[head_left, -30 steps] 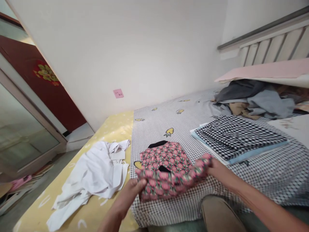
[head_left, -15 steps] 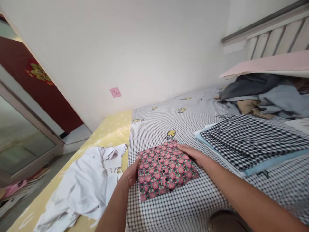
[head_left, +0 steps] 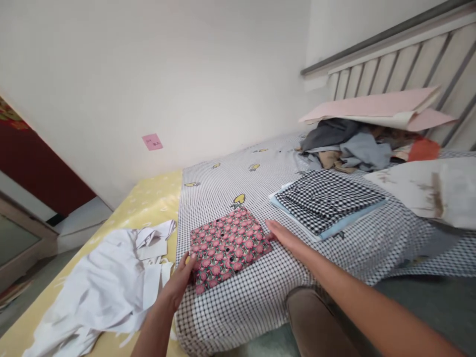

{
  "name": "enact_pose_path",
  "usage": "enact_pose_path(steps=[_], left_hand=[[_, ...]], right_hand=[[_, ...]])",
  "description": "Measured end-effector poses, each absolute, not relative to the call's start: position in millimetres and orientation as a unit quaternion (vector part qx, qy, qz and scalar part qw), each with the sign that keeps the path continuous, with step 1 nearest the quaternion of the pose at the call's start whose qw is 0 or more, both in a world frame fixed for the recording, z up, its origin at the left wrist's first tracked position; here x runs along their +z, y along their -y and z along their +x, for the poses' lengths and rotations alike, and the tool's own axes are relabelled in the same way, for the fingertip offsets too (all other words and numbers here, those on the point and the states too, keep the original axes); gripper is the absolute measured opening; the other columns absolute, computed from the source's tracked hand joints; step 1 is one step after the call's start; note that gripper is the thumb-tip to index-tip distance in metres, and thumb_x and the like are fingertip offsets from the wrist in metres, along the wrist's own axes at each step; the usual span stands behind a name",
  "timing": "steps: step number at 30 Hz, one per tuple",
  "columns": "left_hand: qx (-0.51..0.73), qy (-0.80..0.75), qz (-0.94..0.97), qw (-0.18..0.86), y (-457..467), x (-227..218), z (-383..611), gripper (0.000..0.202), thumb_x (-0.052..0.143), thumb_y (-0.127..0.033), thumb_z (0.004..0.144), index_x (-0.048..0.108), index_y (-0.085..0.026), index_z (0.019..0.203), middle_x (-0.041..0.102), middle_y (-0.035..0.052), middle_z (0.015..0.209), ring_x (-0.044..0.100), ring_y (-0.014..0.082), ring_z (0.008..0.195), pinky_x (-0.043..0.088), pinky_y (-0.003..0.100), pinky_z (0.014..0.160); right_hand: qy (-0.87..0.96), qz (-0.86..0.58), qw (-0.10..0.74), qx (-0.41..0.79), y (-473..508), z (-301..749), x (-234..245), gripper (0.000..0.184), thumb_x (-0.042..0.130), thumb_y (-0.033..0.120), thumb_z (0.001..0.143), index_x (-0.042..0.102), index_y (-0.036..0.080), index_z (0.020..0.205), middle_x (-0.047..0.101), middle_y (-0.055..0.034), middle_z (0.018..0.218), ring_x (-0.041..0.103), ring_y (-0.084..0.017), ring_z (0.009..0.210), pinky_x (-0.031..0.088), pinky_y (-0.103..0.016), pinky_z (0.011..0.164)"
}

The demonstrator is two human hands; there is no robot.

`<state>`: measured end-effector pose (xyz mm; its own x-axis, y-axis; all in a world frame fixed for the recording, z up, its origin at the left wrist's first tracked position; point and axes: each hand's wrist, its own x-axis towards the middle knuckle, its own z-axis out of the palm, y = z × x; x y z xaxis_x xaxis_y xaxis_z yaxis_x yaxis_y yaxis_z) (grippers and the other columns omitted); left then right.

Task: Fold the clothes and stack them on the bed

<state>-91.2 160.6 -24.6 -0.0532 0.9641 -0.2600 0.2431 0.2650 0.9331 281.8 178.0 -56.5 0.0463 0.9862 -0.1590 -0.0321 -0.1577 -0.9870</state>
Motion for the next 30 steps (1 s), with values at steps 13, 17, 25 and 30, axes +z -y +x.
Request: enact_pose_path(steps=[13, 17, 25, 30], left_hand=[[0.385, -0.721, 0.485, 0.310, -133, -52, -58, 0.090, 0.066, -0.029, 0.083, 0.022, -0.014, 0.159, 0.055, -0.0084, 0.059, 0.063, 0.0192, 0.061, 0.056, 0.033, 0.070], [0.370, -0.734, 0.500, 0.271, -126, -59, -54, 0.082, 0.058, -0.028, 0.087, 0.022, -0.014, 0.159, 0.051, -0.0089, 0.059, 0.061, 0.0184, 0.061, 0.051, 0.030, 0.067], [0.318, -0.780, 0.512, 0.167, -101, -54, -49, 0.074, 0.052, -0.028, 0.090, 0.027, -0.011, 0.158, 0.070, 0.0053, 0.084, 0.069, 0.0272, 0.086, 0.052, 0.041, 0.085], [0.328, -0.792, 0.515, 0.027, -109, -12, -29, 0.057, 0.035, -0.018, 0.095, 0.043, -0.014, 0.151, 0.046, 0.0229, 0.154, 0.042, 0.0356, 0.144, 0.027, 0.062, 0.119]], right_hand=[[0.603, -0.714, 0.312, 0.171, -154, 260, -82, 0.057, 0.055, 0.050, 0.091, 0.053, 0.025, 0.142, 0.074, -0.0012, 0.078, 0.070, -0.029, 0.083, 0.041, -0.044, 0.088], [0.638, -0.718, 0.267, 0.074, -144, 259, -88, 0.048, 0.053, 0.040, 0.095, 0.055, 0.024, 0.141, 0.076, -0.0055, 0.082, 0.070, -0.030, 0.090, 0.039, -0.044, 0.086], [0.677, -0.696, 0.241, 0.003, -137, 259, -91, 0.035, 0.045, 0.029, 0.097, 0.068, 0.027, 0.123, 0.075, -0.0091, 0.088, 0.067, -0.031, 0.091, 0.042, -0.047, 0.084], [0.617, -0.691, 0.363, -0.097, -148, 253, -54, 0.040, 0.043, 0.019, 0.092, 0.071, 0.022, 0.120, 0.066, -0.0160, 0.122, 0.061, -0.034, 0.106, 0.046, -0.056, 0.091]])
